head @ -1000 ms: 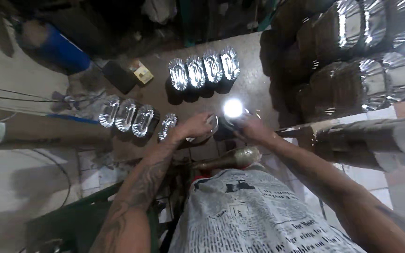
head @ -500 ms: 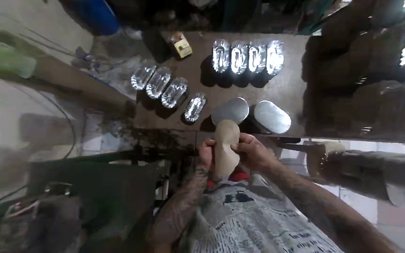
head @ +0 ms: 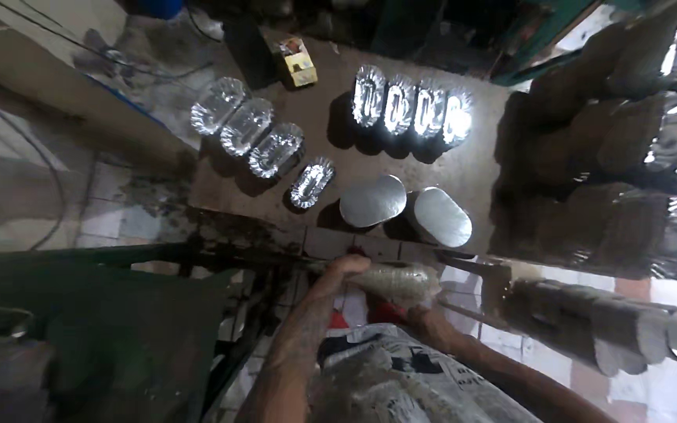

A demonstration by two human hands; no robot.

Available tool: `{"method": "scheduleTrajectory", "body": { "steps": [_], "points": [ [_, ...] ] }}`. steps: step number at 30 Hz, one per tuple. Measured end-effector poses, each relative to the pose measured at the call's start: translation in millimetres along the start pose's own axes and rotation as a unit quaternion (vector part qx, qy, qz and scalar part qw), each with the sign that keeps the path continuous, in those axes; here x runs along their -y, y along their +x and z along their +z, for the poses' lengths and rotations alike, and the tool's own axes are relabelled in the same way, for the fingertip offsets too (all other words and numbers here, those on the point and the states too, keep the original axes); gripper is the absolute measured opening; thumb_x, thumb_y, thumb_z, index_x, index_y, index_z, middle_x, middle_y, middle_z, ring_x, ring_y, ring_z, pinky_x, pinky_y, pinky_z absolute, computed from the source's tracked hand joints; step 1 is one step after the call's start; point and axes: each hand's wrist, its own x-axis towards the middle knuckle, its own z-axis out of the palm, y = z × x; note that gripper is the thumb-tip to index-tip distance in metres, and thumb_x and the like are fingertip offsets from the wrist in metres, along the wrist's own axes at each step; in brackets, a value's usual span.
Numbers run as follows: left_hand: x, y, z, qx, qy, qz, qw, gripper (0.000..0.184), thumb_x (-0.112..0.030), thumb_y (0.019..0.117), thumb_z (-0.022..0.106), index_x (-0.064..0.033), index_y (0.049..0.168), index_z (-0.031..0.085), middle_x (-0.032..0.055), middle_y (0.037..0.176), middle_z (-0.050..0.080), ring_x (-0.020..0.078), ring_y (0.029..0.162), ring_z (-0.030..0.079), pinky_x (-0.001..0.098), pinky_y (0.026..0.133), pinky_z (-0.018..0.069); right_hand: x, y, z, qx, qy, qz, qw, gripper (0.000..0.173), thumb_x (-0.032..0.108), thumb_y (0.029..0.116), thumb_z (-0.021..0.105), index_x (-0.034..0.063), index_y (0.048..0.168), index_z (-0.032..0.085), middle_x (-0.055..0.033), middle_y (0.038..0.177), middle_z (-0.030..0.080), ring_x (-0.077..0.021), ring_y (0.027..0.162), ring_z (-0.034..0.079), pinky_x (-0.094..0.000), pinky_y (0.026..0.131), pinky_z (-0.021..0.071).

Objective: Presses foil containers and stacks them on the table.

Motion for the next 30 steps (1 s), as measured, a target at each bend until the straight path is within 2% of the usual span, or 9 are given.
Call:
{"method": "scheduleTrajectory", "body": {
  "steps": [6, 9, 14, 15, 17, 20, 22, 26, 30],
  "points": [
    [71.0, -182.5, -22.0, -0.297, -0.186, 0.130, 0.927, 0.044, -0.034, 0.1100, 0.045, 0.0002, 0.126, 0.066, 0.0200, 0.120, 0.067, 0.0283, 0.111, 0.064, 0.0497, 0.099, 0.0500, 29.0, 9.5, -32.4, 0.051, -0.001, -0.076, 0.996, 0.040, 0.021, 0.1035, 0.057, 0.0023, 0.139, 0.062, -0.0245, 0.137, 0.062, -0.0388, 0.129, 0.059, -0.0535, 0.114, 0.0425],
    [118.7, -262.8, -19.3, -0.462, -0.286, 0.219, 0.810, 0.061, -0.047, 0.1078, 0.037, -0.0051, 0.151, 0.047, 0.0121, 0.146, 0.056, 0.0150, 0.132, 0.055, 0.0381, 0.110, 0.0471, 41.5, 33.9, -42.9, 0.078, 0.000, -0.107, 0.991, 0.038, 0.022, 0.0995, 0.064, -0.0012, 0.130, 0.067, -0.0234, 0.127, 0.067, -0.0343, 0.119, 0.065, -0.0486, 0.108, 0.0488],
    [173.8, -334.5, -79.4, -0.676, -0.515, 0.232, 0.473, 0.044, -0.029, 0.1139, 0.024, -0.0064, 0.142, 0.048, 0.0059, 0.126, 0.061, 0.0080, 0.110, 0.060, 0.0283, 0.094, 0.0521, 108.3, 58.4, -41.9, -0.032, 0.034, -0.148, 0.988, 0.029, 0.002, 0.0969, 0.058, -0.0089, 0.123, 0.065, -0.0245, 0.116, 0.069, -0.0313, 0.106, 0.069, -0.0471, 0.097, 0.0553],
    [190.1, -333.4, -77.6, -0.711, -0.469, 0.215, 0.478, 0.046, -0.027, 0.1141, 0.025, -0.0019, 0.148, 0.044, 0.0116, 0.137, 0.057, 0.0121, 0.122, 0.057, 0.0302, 0.103, 0.0481, 128.9, 63.7, -39.8, -0.061, 0.033, -0.170, 0.983, 0.029, 0.003, 0.0984, 0.056, -0.0097, 0.124, 0.065, -0.0252, 0.115, 0.069, -0.0313, 0.106, 0.069, -0.0466, 0.097, 0.0553],
    [223.6, -330.5, -41.5, -0.714, -0.311, 0.048, 0.625, 0.058, -0.038, 0.1136, 0.024, 0.0014, 0.155, 0.037, 0.0216, 0.155, 0.046, 0.0266, 0.144, 0.044, 0.0450, 0.121, 0.0340, 172.4, 79.1, -34.6, -0.101, 0.020, -0.202, 0.974, 0.030, 0.006, 0.1011, 0.056, -0.0105, 0.124, 0.065, -0.0261, 0.114, 0.070, -0.0327, 0.106, 0.069, -0.0474, 0.098, 0.0547],
    [311.8, -329.7, 16.3, -0.633, -0.199, -0.187, 0.724, 0.072, -0.062, 0.1063, 0.029, -0.0053, 0.141, 0.057, 0.0234, 0.136, 0.061, 0.0410, 0.131, 0.056, 0.0683, 0.111, 0.0347, 242.2, 110.8, -26.3, -0.128, 0.014, -0.259, 0.957, 0.029, 0.004, 0.0983, 0.057, -0.0106, 0.122, 0.064, -0.0244, 0.112, 0.070, -0.0292, 0.103, 0.070, -0.0446, 0.095, 0.0563],
    [346.3, -351.1, 54.2, -0.587, -0.191, -0.160, 0.770, 0.061, -0.054, 0.1080, 0.038, -0.0031, 0.126, 0.066, 0.0240, 0.115, 0.069, 0.0411, 0.109, 0.066, 0.0676, 0.098, 0.0461, 297.9, 122.9, -19.9, -0.133, 0.004, -0.318, 0.939, 0.029, 0.005, 0.0990, 0.057, -0.0104, 0.123, 0.064, -0.0258, 0.116, 0.068, -0.0309, 0.107, 0.068, -0.0448, 0.098, 0.0547],
    [354.8, -402.0, 124.3, -0.490, -0.159, -0.098, 0.851, 0.050, -0.042, 0.1095, 0.044, -0.0001, 0.102, 0.070, 0.0189, 0.090, 0.068, 0.0334, 0.085, 0.067, 0.0569, 0.081, 0.0541, 397.5, 148.7, 16.9, -0.183, -0.182, -0.570, 0.780, 0.018, 0.006, 0.0958, 0.063, -0.0019, 0.108, 0.075, -0.0190, 0.109, 0.075, -0.0368, 0.102, 0.072, -0.0542, 0.088, 0.0589],
    [398.8, -410.6, 168.2, -0.460, -0.069, -0.149, 0.873, 0.039, -0.033, 0.1094, 0.048, -0.0024, 0.116, 0.071, 0.0189, 0.124, 0.066, 0.0355, 0.119, 0.062, 0.0550, 0.106, 0.0470, 494.6, 179.4, 45.4, -0.085, -0.384, -0.710, 0.584, 0.022, 0.003, 0.0979, 0.060, 0.0080, 0.114, 0.074, -0.0071, 0.123, 0.073, -0.0283, 0.117, 0.068, -0.0508, 0.100, 0.0541]
  ]
}}
